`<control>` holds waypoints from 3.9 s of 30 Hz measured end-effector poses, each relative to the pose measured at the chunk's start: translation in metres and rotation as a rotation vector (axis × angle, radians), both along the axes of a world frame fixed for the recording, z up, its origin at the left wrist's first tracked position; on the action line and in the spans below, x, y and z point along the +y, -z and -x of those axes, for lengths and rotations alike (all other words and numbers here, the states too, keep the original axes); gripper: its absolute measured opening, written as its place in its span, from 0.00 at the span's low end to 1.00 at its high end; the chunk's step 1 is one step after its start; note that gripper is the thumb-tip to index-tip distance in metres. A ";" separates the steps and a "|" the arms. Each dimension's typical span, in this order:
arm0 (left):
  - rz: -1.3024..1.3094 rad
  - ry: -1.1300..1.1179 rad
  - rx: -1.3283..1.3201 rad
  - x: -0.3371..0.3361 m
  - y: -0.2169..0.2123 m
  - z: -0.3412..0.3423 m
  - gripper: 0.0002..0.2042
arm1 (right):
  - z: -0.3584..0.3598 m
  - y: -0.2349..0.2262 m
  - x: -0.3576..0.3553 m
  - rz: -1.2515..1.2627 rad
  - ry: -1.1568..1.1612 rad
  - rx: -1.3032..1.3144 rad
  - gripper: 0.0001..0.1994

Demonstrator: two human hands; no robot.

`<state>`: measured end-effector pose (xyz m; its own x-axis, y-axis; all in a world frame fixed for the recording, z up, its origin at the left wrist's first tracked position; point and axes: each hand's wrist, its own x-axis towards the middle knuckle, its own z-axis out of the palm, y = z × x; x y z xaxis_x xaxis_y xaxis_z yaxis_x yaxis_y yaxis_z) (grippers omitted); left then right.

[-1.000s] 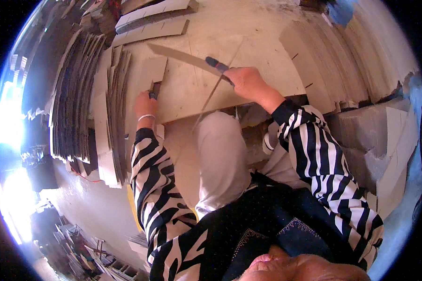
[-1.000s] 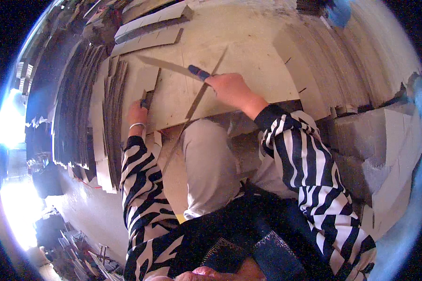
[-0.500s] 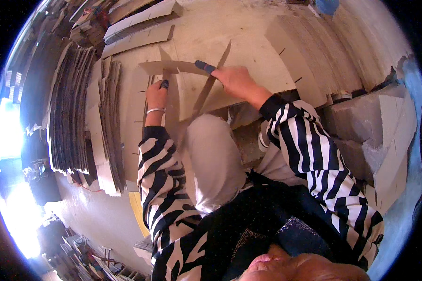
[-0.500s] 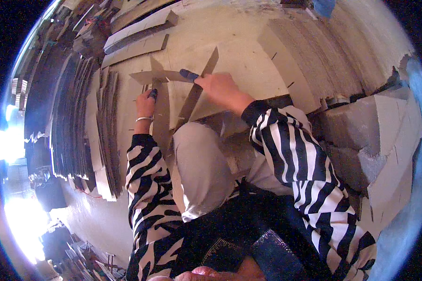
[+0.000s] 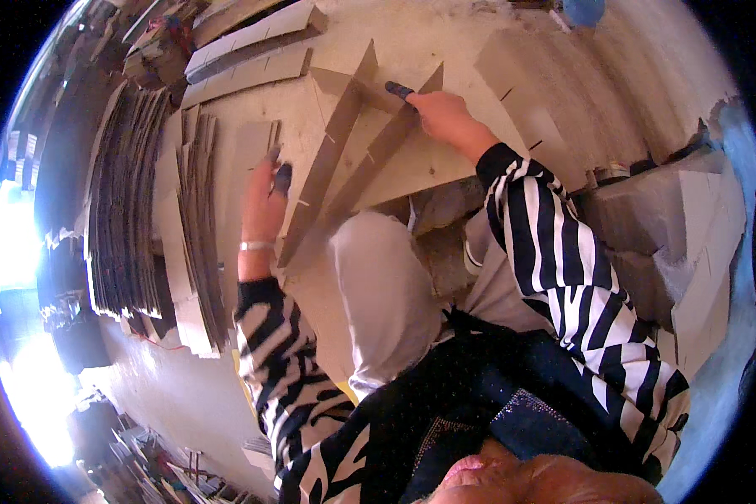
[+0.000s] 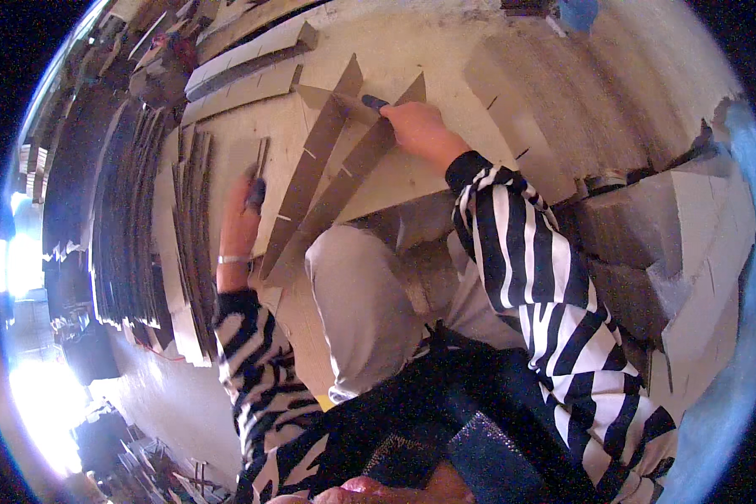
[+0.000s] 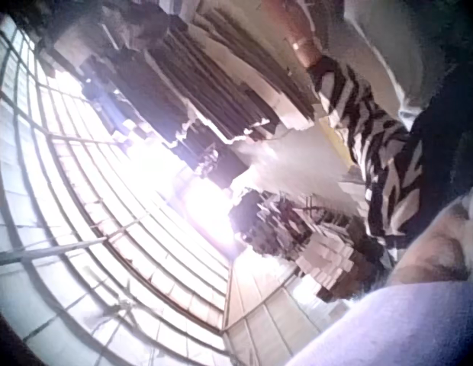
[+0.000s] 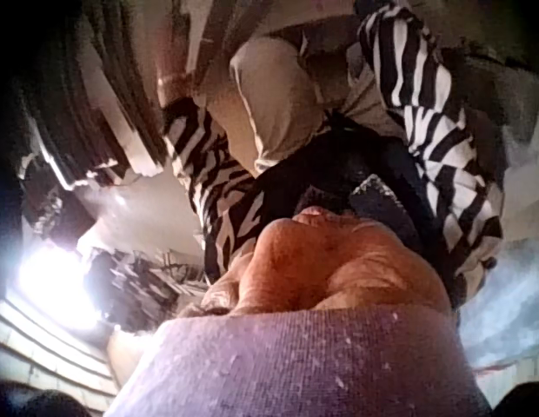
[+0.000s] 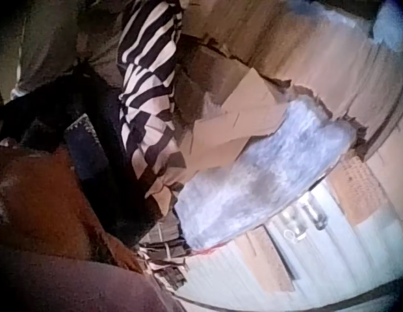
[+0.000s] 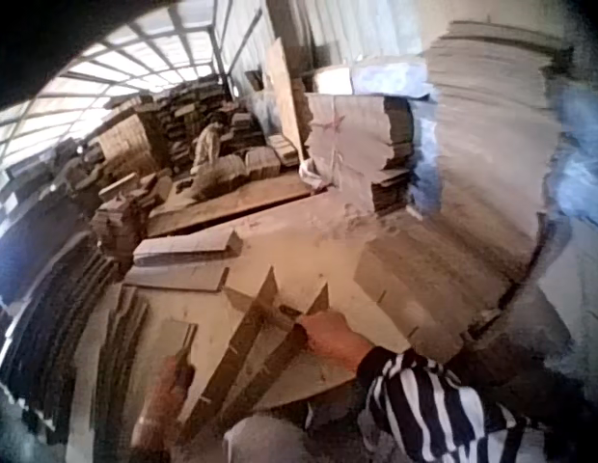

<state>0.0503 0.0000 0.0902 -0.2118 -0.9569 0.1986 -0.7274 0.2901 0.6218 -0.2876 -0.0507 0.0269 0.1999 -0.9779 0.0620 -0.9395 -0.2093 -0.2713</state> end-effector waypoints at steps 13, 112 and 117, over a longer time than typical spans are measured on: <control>0.236 -0.444 0.397 0.068 0.090 0.006 0.18 | 0.172 0.022 0.154 0.382 0.464 0.374 0.29; -0.171 -0.292 -0.694 -0.069 0.052 0.064 0.10 | -0.016 0.008 0.056 0.182 -0.085 -0.190 0.14; -0.159 -0.266 -0.703 -0.074 0.058 0.067 0.10 | -0.016 0.009 0.043 0.051 -0.157 -0.106 0.15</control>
